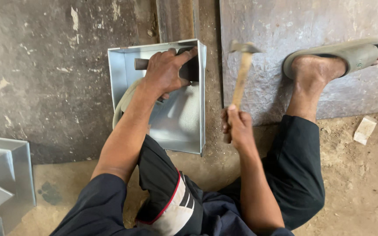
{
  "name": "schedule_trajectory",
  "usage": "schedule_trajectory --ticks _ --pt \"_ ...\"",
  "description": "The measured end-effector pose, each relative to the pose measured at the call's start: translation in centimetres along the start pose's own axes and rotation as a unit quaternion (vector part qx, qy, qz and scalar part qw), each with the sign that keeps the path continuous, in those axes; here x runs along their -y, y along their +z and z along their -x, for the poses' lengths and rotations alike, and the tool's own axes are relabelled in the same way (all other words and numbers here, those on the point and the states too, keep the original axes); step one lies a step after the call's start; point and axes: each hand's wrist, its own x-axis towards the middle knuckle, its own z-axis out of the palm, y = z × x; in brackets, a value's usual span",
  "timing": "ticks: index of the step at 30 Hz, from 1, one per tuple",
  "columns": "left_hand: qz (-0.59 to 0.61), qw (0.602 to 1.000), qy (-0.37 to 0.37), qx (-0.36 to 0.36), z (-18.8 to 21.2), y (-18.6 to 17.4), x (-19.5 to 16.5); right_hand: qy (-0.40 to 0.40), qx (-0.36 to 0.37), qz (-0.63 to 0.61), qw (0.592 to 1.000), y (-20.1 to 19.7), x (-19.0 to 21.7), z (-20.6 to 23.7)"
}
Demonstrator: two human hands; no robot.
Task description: The person sits on the floor and uses a hammer and metal block to bend the edges of rectangular metal boxes into shape. They repeatedly position each box, strike the edges with the hammer, and set the finished pieces aside.
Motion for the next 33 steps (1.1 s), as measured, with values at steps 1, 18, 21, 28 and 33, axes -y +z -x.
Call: schedule_trajectory --ticks 1,18,21,28,33 --pt "0.006 1.0 0.013 -0.026 0.1 0.1 0.0 0.014 0.015 -0.025 0.999 0.5 -0.2 -0.7" --pt "0.009 0.999 -0.023 0.02 0.2 0.2 -1.0 0.137 -0.033 -0.092 0.986 1.2 -2.7 -0.8" --pt "0.008 1.0 -0.011 -0.01 0.3 0.1 -1.0 0.091 -0.084 -0.144 0.982 1.9 -3.5 0.2" --pt "-0.013 0.999 -0.028 -0.009 0.6 0.2 -0.9 -0.01 -0.186 -0.108 0.977 2.3 -4.1 2.7" --pt "0.014 1.0 -0.016 -0.013 0.5 0.3 -0.6 0.074 -0.096 0.035 0.992 3.0 -4.7 2.6"
